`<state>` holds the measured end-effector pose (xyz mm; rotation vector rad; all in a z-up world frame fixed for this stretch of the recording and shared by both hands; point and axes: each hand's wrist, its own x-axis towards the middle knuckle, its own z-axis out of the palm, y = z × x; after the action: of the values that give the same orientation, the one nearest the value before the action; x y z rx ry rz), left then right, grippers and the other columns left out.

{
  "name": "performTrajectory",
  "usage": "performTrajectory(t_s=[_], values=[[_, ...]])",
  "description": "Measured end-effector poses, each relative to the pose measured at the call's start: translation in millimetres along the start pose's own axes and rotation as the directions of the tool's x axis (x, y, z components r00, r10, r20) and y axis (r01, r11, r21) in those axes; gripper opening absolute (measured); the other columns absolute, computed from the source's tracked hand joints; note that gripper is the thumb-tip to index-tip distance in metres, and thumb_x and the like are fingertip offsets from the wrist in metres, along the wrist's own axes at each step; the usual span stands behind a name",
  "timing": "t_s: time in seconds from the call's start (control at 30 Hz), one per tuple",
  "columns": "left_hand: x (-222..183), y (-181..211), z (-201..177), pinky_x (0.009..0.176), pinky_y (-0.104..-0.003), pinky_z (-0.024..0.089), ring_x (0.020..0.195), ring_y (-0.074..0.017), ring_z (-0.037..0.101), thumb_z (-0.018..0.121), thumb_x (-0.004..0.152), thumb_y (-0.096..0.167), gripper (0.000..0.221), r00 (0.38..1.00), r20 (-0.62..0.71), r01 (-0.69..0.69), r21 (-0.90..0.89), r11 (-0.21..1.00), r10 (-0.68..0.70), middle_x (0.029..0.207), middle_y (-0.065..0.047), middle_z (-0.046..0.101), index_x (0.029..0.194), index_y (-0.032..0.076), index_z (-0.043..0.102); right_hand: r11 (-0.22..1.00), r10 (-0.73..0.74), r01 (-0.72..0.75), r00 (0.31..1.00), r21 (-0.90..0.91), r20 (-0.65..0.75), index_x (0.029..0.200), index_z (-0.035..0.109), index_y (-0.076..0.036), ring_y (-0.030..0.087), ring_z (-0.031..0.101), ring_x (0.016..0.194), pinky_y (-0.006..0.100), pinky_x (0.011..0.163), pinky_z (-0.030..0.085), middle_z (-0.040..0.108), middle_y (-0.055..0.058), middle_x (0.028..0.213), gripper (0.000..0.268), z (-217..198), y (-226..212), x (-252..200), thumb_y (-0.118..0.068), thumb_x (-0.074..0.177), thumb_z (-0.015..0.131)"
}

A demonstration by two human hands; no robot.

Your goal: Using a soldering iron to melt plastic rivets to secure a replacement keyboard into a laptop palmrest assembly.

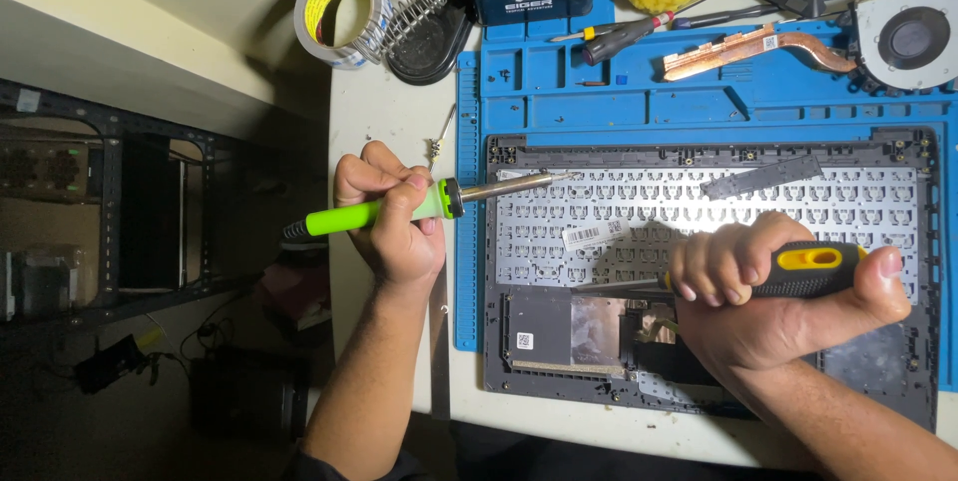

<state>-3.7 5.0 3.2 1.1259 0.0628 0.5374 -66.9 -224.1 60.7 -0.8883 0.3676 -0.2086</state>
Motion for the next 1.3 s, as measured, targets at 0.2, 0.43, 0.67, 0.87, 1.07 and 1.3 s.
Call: performTrajectory(t_s=[0.2, 0.43, 0.67, 0.87, 1.07, 1.3], values=[[0.5, 0.5, 1.4, 0.053, -0.025, 0.037, 0.057, -0.0123, 0.035, 0.055, 0.073, -0.001, 0.024, 0.999, -0.027, -0.025, 0.032, 0.999, 0.025, 0.068, -0.003, 0.034, 0.071, 0.013, 0.035, 1.0, 0.004, -0.004, 0.995, 0.002, -0.096, 0.054, 0.037, -0.015, 0.012, 0.016, 0.034, 0.03, 0.04, 0.014, 0.019, -0.003, 0.039, 0.064, 4.3, 1.6, -0.3, -0.075, 0.06, 0.06], [-0.4, 2.5, 4.1, 0.04, -0.024, 0.023, 0.048, -0.0096, 0.027, 0.053, 0.075, -0.002, 0.024, 1.0, -0.007, 0.007, 0.009, 1.0, -0.007, 0.07, -0.003, 0.035, 0.071, 0.013, 0.034, 0.999, -0.049, 0.049, 0.996, -0.001, -0.081, 0.055, 0.036, -0.016, 0.012, 0.013, 0.036, 0.031, 0.042, 0.012, 0.015, -0.003, 0.041, 0.066, 4.0, -5.2, -3.9, -0.078, 0.059, 0.057], [-0.7, -0.5, 1.3, 0.04, -0.024, 0.026, 0.047, -0.0112, 0.03, 0.052, 0.076, -0.003, 0.025, 0.999, 0.021, 0.041, -0.019, 0.999, -0.041, 0.07, -0.003, 0.034, 0.073, 0.014, 0.034, 0.937, -0.239, 0.276, 0.954, -0.215, 0.183, 0.071, 0.032, -0.024, 0.008, 0.017, 0.043, 0.025, 0.046, 0.018, 0.019, -0.009, 0.052, 0.075, -45.0, -25.3, 1.0, -0.086, 0.082, 0.072], [0.0, -1.2, -0.4, 0.042, -0.023, 0.027, 0.05, -0.0113, 0.032, 0.052, 0.077, -0.003, 0.024, 0.998, 0.063, 0.017, -0.011, 1.0, -0.017, 0.071, -0.002, 0.034, 0.073, 0.013, 0.034, 0.931, -0.214, 0.256, 0.96, -0.261, 0.179, 0.07, 0.031, -0.024, 0.008, 0.016, 0.042, 0.026, 0.047, 0.017, 0.019, -0.009, 0.051, 0.074, -50.5, -27.4, 12.0, -0.087, 0.081, 0.068], [0.2, -2.8, -4.1, 0.049, -0.023, 0.031, 0.055, -0.0114, 0.03, 0.051, 0.075, -0.003, 0.025, 0.998, 0.055, 0.007, 0.02, 1.0, -0.008, 0.072, -0.001, 0.03, 0.074, 0.014, 0.032, 0.971, -0.156, 0.185, 0.97, -0.15, 0.185, 0.064, 0.036, -0.021, 0.009, 0.019, 0.037, 0.027, 0.042, 0.019, 0.023, -0.008, 0.046, 0.073, -41.4, -24.2, 19.4, -0.084, 0.075, 0.072], [-0.2, -4.3, -7.2, 0.049, -0.023, 0.031, 0.057, -0.0114, 0.031, 0.052, 0.074, -0.002, 0.025, 0.999, 0.052, 0.005, 0.021, 1.0, -0.006, 0.072, -0.001, 0.031, 0.073, 0.014, 0.034, 0.982, -0.122, 0.132, 0.989, -0.136, 0.082, 0.057, 0.035, -0.018, 0.011, 0.014, 0.035, 0.028, 0.039, 0.014, 0.019, -0.005, 0.042, 0.071, -12.7, -24.9, 22.0, -0.082, 0.068, 0.065]])
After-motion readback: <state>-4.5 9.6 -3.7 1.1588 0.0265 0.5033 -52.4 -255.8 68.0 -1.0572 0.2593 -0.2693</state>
